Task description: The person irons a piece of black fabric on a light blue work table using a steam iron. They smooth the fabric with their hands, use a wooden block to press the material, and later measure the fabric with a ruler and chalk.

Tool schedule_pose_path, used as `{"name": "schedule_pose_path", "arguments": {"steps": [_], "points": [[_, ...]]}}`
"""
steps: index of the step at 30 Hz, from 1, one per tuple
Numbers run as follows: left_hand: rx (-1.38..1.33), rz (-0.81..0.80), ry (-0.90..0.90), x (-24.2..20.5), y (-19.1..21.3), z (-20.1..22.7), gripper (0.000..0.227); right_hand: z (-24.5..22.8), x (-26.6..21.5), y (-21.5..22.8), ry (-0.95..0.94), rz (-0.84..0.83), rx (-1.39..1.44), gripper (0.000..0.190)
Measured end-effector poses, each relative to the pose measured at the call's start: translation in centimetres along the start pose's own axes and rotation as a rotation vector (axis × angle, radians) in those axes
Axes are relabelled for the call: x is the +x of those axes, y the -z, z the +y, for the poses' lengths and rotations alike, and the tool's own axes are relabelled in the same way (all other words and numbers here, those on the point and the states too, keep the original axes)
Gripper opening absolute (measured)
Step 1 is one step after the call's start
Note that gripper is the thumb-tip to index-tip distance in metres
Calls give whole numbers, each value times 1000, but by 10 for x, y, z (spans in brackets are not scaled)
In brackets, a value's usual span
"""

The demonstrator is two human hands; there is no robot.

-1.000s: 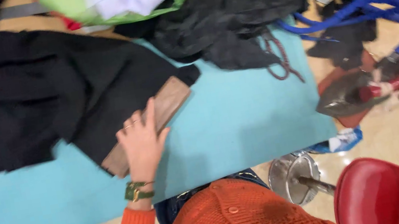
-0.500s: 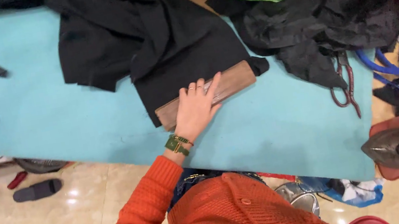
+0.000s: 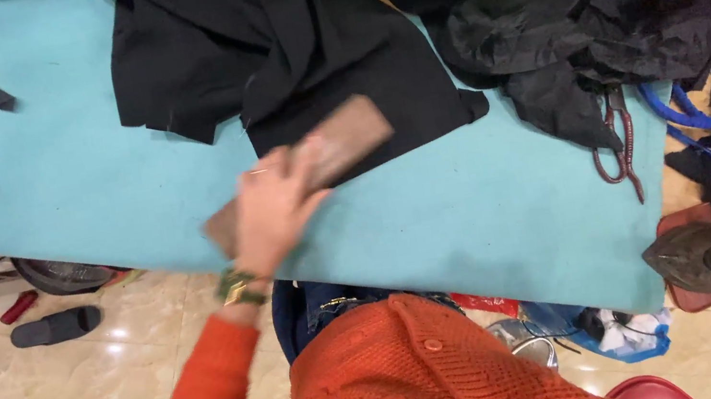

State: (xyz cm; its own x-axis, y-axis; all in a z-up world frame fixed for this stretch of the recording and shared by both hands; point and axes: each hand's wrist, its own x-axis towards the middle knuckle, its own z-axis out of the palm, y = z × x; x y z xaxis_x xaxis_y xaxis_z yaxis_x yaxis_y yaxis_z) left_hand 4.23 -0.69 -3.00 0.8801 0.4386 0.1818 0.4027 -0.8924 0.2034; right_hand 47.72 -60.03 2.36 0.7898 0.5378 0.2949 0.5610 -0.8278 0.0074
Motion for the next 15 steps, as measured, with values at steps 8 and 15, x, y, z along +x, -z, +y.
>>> {"name": "schedule_pose_path", "arguments": {"steps": [8, 15], "points": [[306, 13, 317, -85, 29, -137, 77, -268, 60, -42, 566, -40, 285, 26], [327, 118, 321, -82, 23, -168, 77, -396, 112, -93, 695, -235, 550, 28]]}}
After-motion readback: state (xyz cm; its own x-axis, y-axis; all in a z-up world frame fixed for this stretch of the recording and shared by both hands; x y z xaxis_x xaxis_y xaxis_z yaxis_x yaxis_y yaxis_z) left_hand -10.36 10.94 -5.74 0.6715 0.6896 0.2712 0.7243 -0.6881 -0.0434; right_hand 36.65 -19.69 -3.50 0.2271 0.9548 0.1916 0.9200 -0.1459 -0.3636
